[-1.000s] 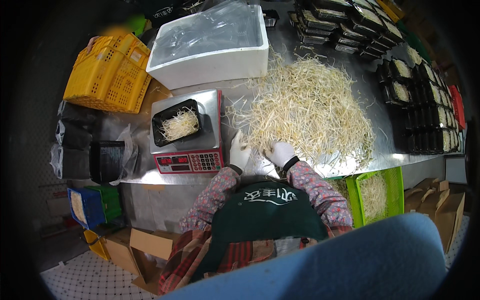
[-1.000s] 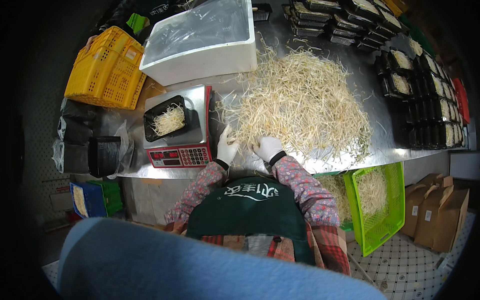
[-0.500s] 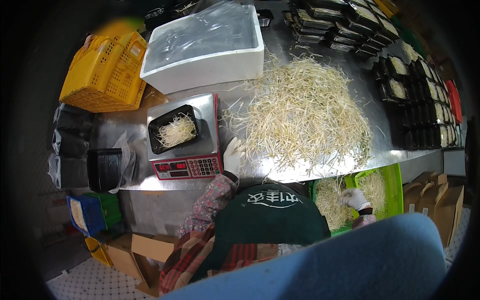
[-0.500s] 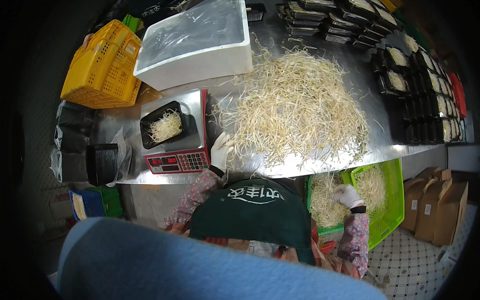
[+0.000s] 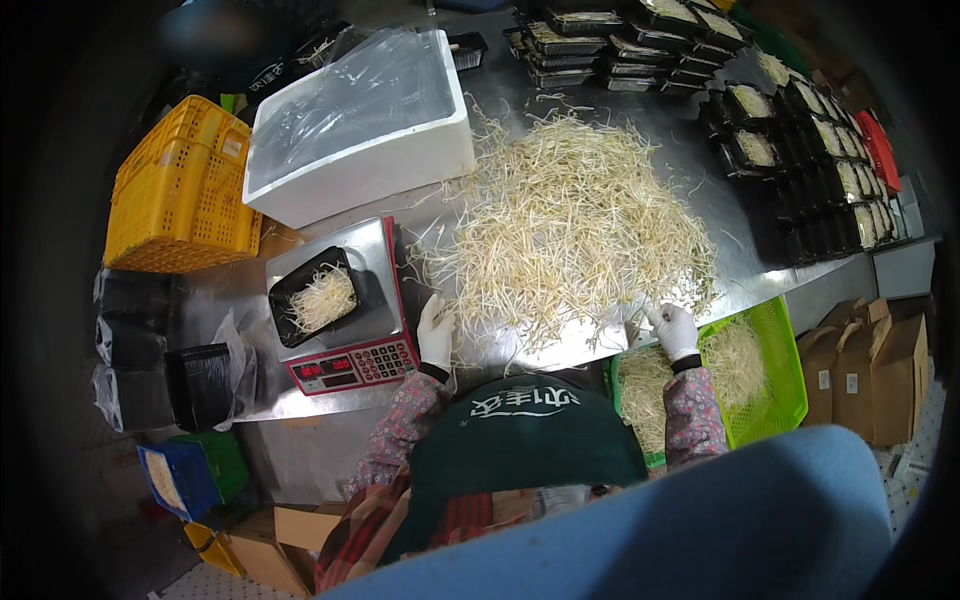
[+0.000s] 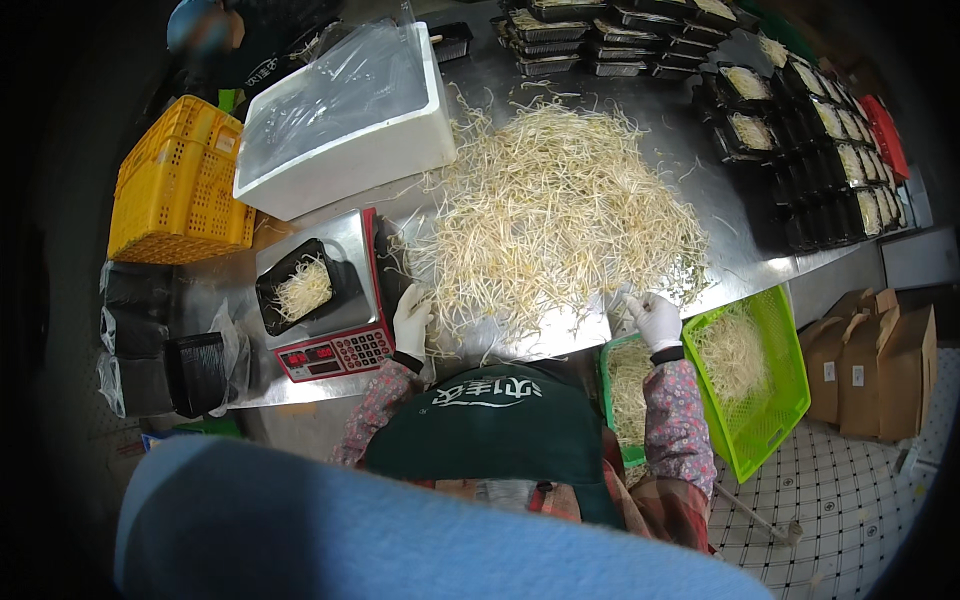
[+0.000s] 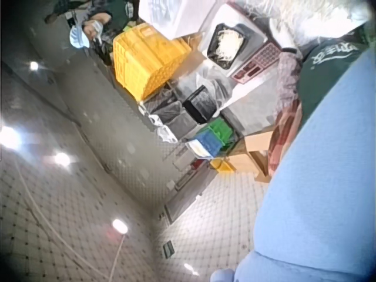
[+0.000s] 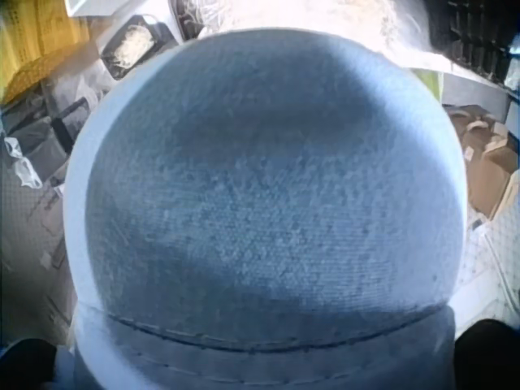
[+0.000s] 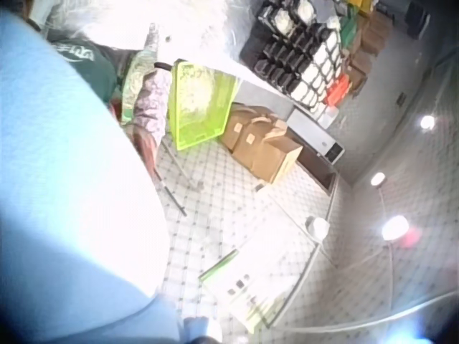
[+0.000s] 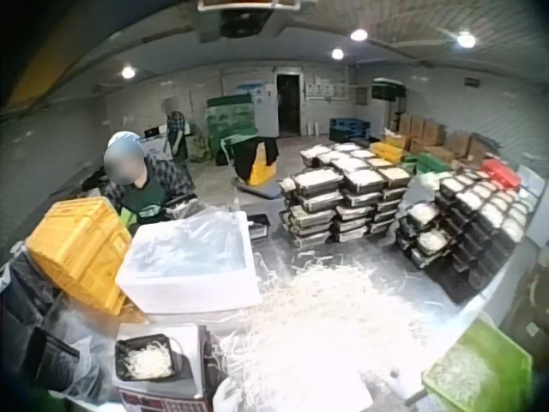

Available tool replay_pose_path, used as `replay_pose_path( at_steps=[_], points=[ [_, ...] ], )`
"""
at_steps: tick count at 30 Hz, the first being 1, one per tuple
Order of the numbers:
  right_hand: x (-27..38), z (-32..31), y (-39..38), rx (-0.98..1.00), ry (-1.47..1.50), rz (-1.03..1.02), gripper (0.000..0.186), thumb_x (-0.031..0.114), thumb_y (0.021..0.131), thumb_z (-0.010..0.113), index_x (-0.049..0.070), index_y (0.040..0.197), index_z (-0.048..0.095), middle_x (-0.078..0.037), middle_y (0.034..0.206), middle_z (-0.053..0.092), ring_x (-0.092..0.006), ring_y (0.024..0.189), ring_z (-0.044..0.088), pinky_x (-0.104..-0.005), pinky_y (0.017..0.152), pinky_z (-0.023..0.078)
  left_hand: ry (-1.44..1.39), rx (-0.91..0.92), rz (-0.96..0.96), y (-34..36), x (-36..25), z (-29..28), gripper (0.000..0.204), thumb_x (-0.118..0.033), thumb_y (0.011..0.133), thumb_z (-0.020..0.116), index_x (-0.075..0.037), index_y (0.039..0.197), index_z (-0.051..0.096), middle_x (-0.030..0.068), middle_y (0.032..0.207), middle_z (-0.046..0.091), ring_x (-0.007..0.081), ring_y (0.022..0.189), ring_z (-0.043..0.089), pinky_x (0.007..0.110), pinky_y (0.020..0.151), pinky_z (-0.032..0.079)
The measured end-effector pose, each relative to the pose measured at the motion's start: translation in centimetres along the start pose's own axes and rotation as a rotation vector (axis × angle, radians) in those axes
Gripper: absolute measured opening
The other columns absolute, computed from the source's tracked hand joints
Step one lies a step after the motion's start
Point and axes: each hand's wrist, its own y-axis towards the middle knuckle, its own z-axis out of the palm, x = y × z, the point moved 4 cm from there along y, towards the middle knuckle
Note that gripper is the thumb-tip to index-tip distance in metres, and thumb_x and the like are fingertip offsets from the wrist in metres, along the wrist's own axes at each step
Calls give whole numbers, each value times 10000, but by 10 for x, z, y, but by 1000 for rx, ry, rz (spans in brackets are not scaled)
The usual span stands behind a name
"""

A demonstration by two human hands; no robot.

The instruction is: The person portions bean sprouts by hand from a large pile on a stainless steel table into black plastic trays placed on a digital scale. The person repeatedly scoops, weighs, and adjusts the sprouts, then moves filled trays aside.

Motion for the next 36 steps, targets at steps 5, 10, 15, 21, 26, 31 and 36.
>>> replay_pose_path(
  at_steps=[5, 10, 15, 21, 26, 31, 36],
  points=[
    [70, 57, -12, -30, -3, -321, 453, 398, 783, 786, 68, 1071, 671, -146, 1109, 655, -282, 969, 638, -376, 856, 517, 29, -34, 37, 7, 5, 2, 599, -15, 904, 606, -7, 1464, 391, 167, 1415, 503, 223, 1233, 528, 309, 963, 457],
    [136, 134, -60, 354, -165, -985, 553, 298, 722, 807, 168, 1235, 648, -104, 1315, 584, -343, 1238, 488, -426, 1038, 423, 114, -61, 90, 14, 7, 9, 583, 3, 880, 629, 25, 1427, 426, 188, 1396, 517, 238, 1269, 511, 325, 1048, 417],
    [127, 87, -19, 195, 112, -736, 413, 269, 816, 750, 169, 1210, 678, -86, 1325, 617, -300, 1202, 537, -408, 1039, 425, 179, -98, 182, 11, -4, 10, 594, -30, 871, 655, 22, 1421, 435, 184, 1364, 532, 250, 1224, 534, 340, 1041, 419],
    [96, 81, 36, -210, -18, -332, 662, 276, 763, 799, 59, 1332, 538, -207, 1257, 592, -373, 1166, 549, -444, 1010, 442, 233, -89, 211, 29, 3, 22, 643, -90, 845, 708, 30, 1416, 438, 191, 1367, 521, 239, 1203, 544, 342, 1014, 440],
    [120, 108, 18, -141, 229, -485, 658, 190, 756, 787, 65, 1349, 531, -218, 1226, 596, -372, 1122, 571, -432, 984, 459, 148, -102, 222, 42, 0, 31, 680, -21, 856, 689, 43, 1451, 367, 139, 1327, 525, 205, 1140, 544, 313, 970, 458],
    [110, 139, 47, -87, 428, -218, 777, 239, 784, 791, -24, 1415, 420, -261, 1312, 547, -371, 1195, 546, -421, 1038, 424, -9, 7, -36, 50, -32, 103, 780, -83, 867, 711, 56, 1475, 243, 202, 1325, 535, 222, 1118, 564, 326, 934, 475],
    [157, 162, 48, 232, 678, -62, 825, 203, 762, 841, -60, 1420, 418, -240, 1359, 535, -299, 1286, 500, -362, 1078, 396, -206, 128, -110, 56, -38, 167, 555, -50, 867, 713, 15, 1359, 463, 100, 1170, 656, 188, 997, 638, 313, 875, 510]
  ],
)
